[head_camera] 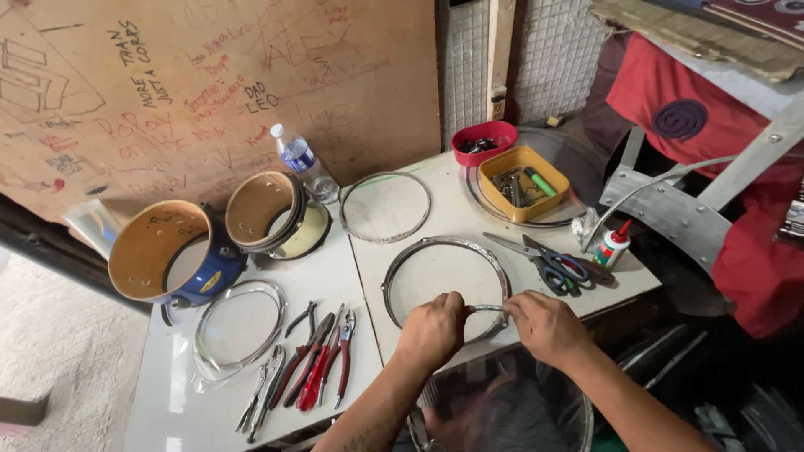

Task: The person uses pliers to remove a metal ring from a drum head and then uses scissors to trim the excess material around the edge of the drum head.

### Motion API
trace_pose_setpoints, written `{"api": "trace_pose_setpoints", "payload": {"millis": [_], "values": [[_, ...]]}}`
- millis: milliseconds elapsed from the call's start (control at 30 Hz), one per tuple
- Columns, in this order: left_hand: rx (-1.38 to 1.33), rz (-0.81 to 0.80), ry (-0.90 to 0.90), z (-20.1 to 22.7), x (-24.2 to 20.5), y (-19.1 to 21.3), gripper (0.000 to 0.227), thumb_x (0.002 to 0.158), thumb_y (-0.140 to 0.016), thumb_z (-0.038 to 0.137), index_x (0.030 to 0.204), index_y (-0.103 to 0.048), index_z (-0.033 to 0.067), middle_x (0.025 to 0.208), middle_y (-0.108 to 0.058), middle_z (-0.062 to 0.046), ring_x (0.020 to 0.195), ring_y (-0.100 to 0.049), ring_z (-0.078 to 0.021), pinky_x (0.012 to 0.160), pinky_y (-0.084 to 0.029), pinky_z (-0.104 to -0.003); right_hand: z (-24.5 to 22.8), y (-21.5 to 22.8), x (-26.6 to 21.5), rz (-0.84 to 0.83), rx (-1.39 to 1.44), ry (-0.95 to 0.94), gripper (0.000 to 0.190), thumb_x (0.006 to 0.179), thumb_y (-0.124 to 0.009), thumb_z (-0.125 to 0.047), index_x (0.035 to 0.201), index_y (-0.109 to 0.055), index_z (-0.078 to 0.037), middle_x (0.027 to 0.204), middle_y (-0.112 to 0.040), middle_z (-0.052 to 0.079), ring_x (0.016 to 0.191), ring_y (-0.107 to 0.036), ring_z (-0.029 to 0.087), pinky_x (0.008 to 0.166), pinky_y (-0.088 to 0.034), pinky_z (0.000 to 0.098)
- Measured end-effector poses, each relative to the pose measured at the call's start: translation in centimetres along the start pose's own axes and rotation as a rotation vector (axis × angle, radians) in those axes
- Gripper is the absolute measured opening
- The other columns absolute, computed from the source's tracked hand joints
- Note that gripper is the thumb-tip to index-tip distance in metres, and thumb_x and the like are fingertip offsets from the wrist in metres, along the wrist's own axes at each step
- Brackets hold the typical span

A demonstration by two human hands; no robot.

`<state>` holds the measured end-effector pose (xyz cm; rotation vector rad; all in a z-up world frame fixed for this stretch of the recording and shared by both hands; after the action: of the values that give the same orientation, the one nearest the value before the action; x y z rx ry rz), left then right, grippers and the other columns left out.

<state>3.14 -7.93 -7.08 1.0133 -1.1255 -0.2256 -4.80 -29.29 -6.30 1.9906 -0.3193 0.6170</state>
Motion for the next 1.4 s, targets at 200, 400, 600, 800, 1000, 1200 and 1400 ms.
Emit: {"api": "trace_pose_setpoints", "payload": {"millis": [200,400,600,800,1000,1200,1400], "values": [[-0.384,-0.295,0.308,-0.6,0.5,-2.0,0.041,0.104,-0.06,0.042,0.079,-0.054,0.0104,0.058,-0.057,-0.01,0.059,-0.071,-0.0361,0.053,-0.058,-0.042,-0.7,2.3,0.5,-0.123,0.128,-0.207,0.014,0.096,-0.068,-0.026,0.093,-0.074,-0.013,0.077,-0.076,0.01,0.075,-0.076,0.032,0.058,-0.064,0.0418],[-0.544,-0.399,0.671,-0.9,-0.2,-1.2,0.036,0.102,-0.06,0.038,0.086,-0.053,0.0069,0.072,-0.067,-0.016,0.066,-0.06,-0.0417,0.059,-0.042,-0.051,0.8,4.8,-2.5,-0.357,-0.046,-0.538,0.062,0.08,-0.081,-0.051,0.131,-0.07,-0.017,0.135,-0.066,0.001,0.126,-0.062,0.024,0.106,-0.054,0.0435],[-0.643,-0.344,0.83,-1.6,-1.8,-0.7,0.041,0.101,-0.06,0.038,0.078,-0.045,0.0078,0.065,-0.06,-0.01,0.065,-0.053,-0.0342,0.063,-0.04,-0.045,0.3,2.1,-2.4,-0.437,-0.269,-0.361,0.047,0.1,-0.053,-0.041,0.136,-0.058,-0.01,0.121,-0.068,0.012,0.098,-0.074,0.033,0.08,-0.067,0.0442],[-0.679,-0.358,0.781,-1.6,-3.3,1.7,0.023,0.094,-0.066,0.035,0.096,-0.062,0.0126,0.085,-0.075,-0.007,0.08,-0.071,-0.0305,0.073,-0.053,-0.04,2.2,-1.4,-3.3,-0.393,-0.339,-0.178,0.035,0.102,-0.05,-0.033,0.127,-0.062,-0.013,0.11,-0.069,0.006,0.08,-0.072,0.035,0.064,-0.056,0.0505],[-0.437,-0.21,0.272,-1.2,-2.3,2.3,0.07,0.086,-0.076,0.055,0.131,-0.057,0.0044,0.102,-0.064,-0.019,0.087,-0.067,-0.0423,0.076,-0.054,-0.051,-1.9,-1.5,-1.2,-0.204,-0.295,0.063,0.014,0.092,-0.056,-0.016,0.102,-0.066,-0.02,0.081,-0.068,0.004,0.063,-0.067,0.035,0.053,-0.054,0.0507],[-0.394,-0.182,0.184,-2.4,-2.5,2.2,0.027,0.104,-0.059,0.038,0.096,-0.062,0.0125,0.077,-0.062,-0.013,0.06,-0.062,-0.0442,0.053,-0.048,-0.055,-4.6,-1.7,1.1,-0.053,0.081,0.125,0.012,0.096,-0.063,-0.013,0.103,-0.07,-0.006,0.089,-0.075,0.007,0.074,-0.071,0.025,0.063,-0.055,0.0367],[-0.408,-0.332,0.456,-4.7,-2.4,2.8,0.039,0.106,-0.051,0.043,0.09,-0.06,0.0089,0.083,-0.07,-0.014,0.07,-0.066,-0.0411,0.062,-0.052,-0.055,-6.1,-1.5,0.7,-0.126,-0.103,-0.051,0.047,0.087,-0.079,-0.041,0.119,-0.07,-0.008,0.112,-0.07,0.007,0.088,-0.074,0.029,0.068,-0.061,0.0448]]}}
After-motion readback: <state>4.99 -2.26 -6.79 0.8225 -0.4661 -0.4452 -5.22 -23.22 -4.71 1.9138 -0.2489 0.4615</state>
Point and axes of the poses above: each hand's wrist, its own x-axis towards the middle knuckle, its own y-axis out of the back of the hand, z = x × y, the point moved 1 cm from there along x, towards the middle knuckle
